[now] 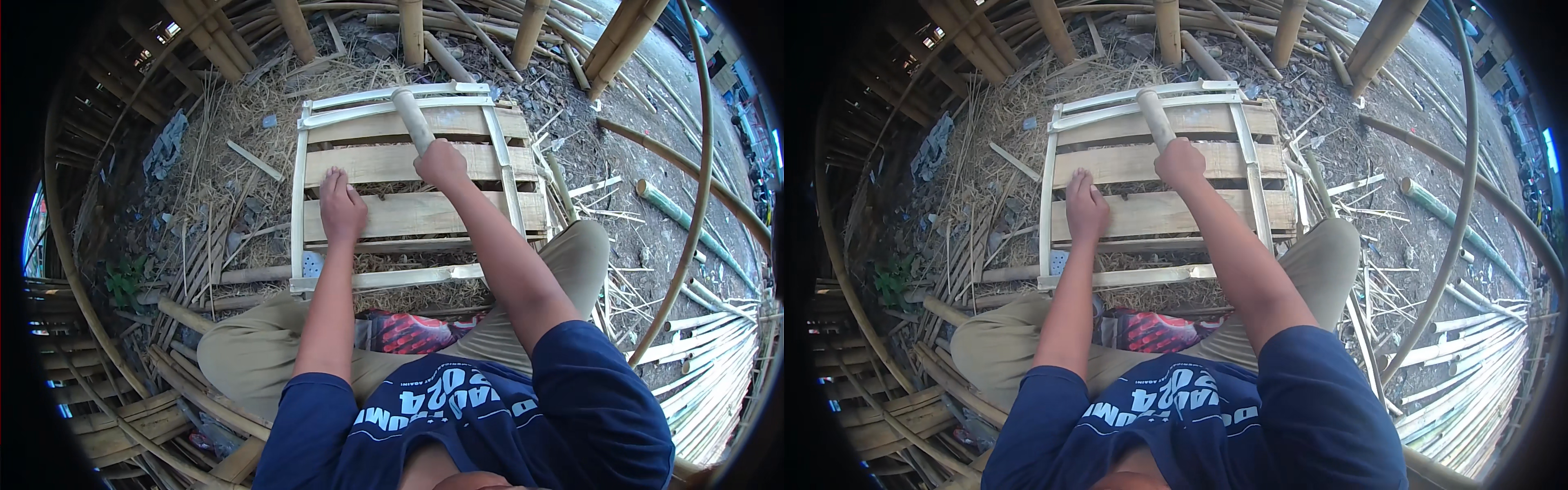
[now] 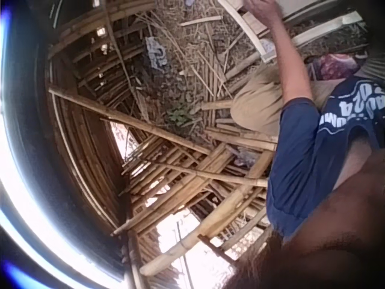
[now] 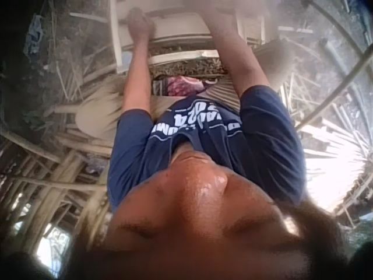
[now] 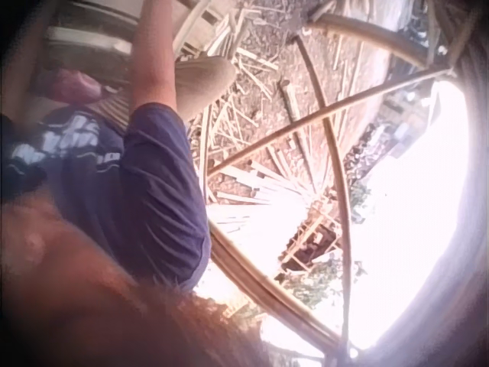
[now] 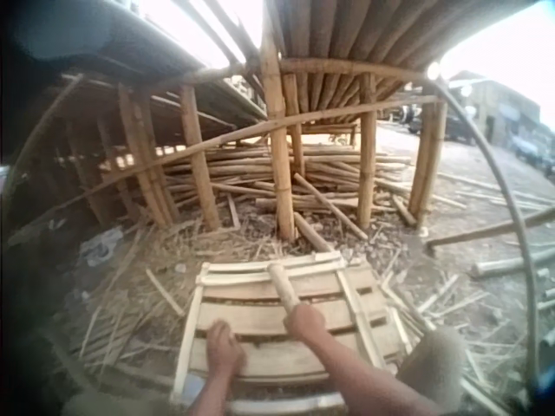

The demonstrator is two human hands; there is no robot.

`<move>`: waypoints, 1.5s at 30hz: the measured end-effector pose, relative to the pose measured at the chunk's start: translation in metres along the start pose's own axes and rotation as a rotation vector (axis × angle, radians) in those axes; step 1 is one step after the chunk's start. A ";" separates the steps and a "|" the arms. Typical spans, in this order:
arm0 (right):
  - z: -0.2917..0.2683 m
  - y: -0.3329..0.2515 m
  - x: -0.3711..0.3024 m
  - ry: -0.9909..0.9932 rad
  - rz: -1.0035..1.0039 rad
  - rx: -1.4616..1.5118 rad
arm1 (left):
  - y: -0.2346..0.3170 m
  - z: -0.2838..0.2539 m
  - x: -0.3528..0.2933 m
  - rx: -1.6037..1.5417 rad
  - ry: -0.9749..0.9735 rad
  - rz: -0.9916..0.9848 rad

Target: The person assembles a rectangular wooden frame by fitting bamboo strips into joint slots and tapping them into place using a wooden block mallet.

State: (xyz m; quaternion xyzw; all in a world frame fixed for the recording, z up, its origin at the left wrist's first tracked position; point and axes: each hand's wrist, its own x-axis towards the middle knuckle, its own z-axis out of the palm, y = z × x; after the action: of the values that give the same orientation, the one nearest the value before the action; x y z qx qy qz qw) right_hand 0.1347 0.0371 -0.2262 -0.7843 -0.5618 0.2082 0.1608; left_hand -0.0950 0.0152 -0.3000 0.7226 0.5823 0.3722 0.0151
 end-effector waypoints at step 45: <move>-0.074 0.167 -0.096 -0.334 0.341 0.568 | -0.097 -0.136 0.022 -0.076 -0.779 -0.950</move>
State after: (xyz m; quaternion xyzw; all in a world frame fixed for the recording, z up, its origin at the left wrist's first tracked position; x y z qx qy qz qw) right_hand 0.2809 -0.1084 -0.2295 -0.7460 -0.3613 0.5048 0.2411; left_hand -0.2499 0.0092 -0.2346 0.4660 0.7787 0.0538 0.4166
